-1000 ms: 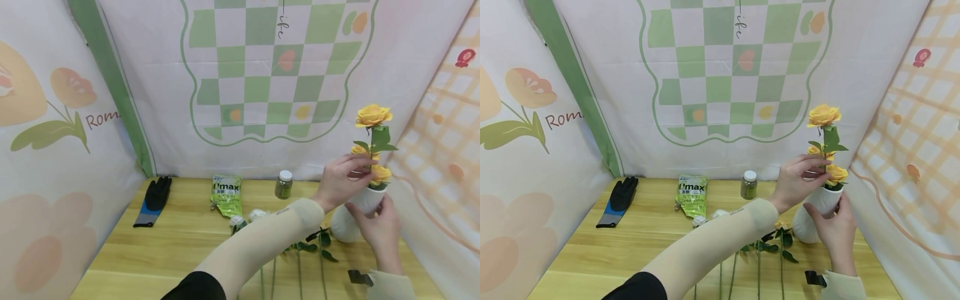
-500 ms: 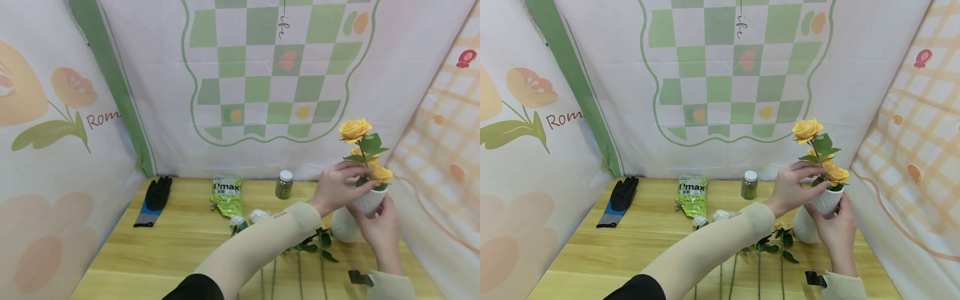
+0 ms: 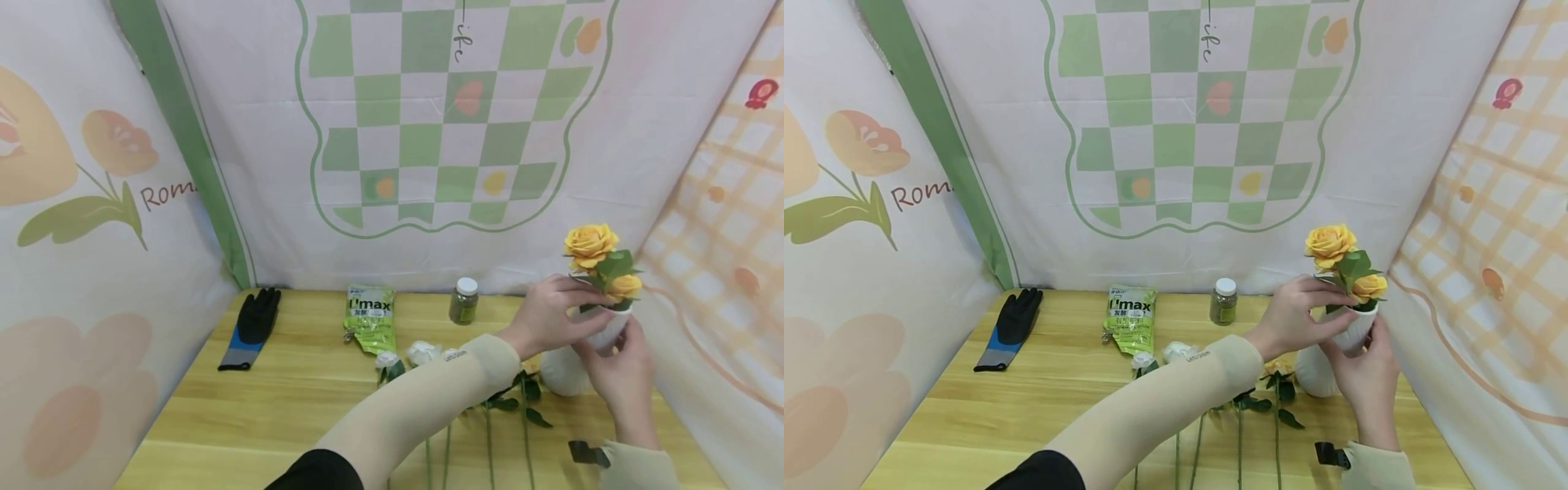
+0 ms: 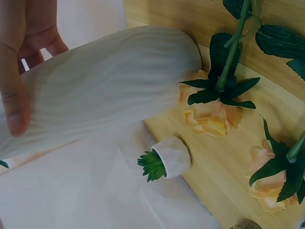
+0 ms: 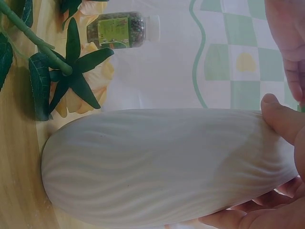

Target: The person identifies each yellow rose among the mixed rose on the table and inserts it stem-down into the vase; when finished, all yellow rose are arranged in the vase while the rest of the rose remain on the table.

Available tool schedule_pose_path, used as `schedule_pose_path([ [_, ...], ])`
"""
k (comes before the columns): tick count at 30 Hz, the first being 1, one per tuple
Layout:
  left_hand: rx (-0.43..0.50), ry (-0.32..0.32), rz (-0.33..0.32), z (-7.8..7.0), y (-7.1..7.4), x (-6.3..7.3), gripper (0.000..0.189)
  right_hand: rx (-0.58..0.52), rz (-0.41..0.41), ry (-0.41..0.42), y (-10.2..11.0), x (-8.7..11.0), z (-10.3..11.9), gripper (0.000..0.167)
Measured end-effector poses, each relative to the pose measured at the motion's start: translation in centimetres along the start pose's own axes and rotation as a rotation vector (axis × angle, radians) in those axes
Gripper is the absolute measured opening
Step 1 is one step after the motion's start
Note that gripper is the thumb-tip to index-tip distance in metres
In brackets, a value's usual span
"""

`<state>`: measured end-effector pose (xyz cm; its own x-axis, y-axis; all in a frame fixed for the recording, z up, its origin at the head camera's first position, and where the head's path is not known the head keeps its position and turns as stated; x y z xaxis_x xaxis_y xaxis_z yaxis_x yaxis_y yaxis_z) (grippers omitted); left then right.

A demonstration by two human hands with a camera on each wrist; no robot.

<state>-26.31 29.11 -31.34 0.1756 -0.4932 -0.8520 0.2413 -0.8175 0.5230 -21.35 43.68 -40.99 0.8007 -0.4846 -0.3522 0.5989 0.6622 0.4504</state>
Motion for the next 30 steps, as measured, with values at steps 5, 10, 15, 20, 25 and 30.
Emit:
schedule_pose_path([
  [5,-0.037,0.009,0.079,0.1,-0.9,0.4,0.025,-0.007,-0.006,-0.001,0.0,0.0,0.1,0.088],
  [10,-0.034,0.028,0.130,0.2,-1.4,0.7,0.028,-0.014,0.004,-0.016,-0.1,0.0,-0.1,0.088],
  [15,-0.055,0.019,0.104,0.3,-1.1,0.8,0.032,-0.017,0.020,-0.051,-0.3,-0.1,-0.3,0.089],
  [20,-0.028,-0.022,0.028,0.4,-0.5,1.4,0.031,-0.016,0.028,-0.069,-0.3,-0.2,-0.3,0.088],
  [25,0.027,-0.032,0.019,0.8,-0.3,2.4,0.026,-0.012,0.032,-0.075,-0.3,-0.1,-0.4,0.089],
  [30,0.105,-0.006,0.024,1.4,0.1,3.8,0.028,-0.026,0.034,-0.079,-0.3,-0.1,-0.5,0.090],
])
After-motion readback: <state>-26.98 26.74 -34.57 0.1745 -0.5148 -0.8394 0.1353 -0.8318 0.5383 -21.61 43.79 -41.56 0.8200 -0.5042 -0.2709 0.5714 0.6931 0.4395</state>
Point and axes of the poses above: each hand's wrist, its own x-axis away from the middle knuckle, its own y-axis out of the back of the hand, z = x × y, the point moved 8 cm from there along -x, towards the middle knuckle, and after that the axes turned 5 degrees about -x, right-handed, at the moved point
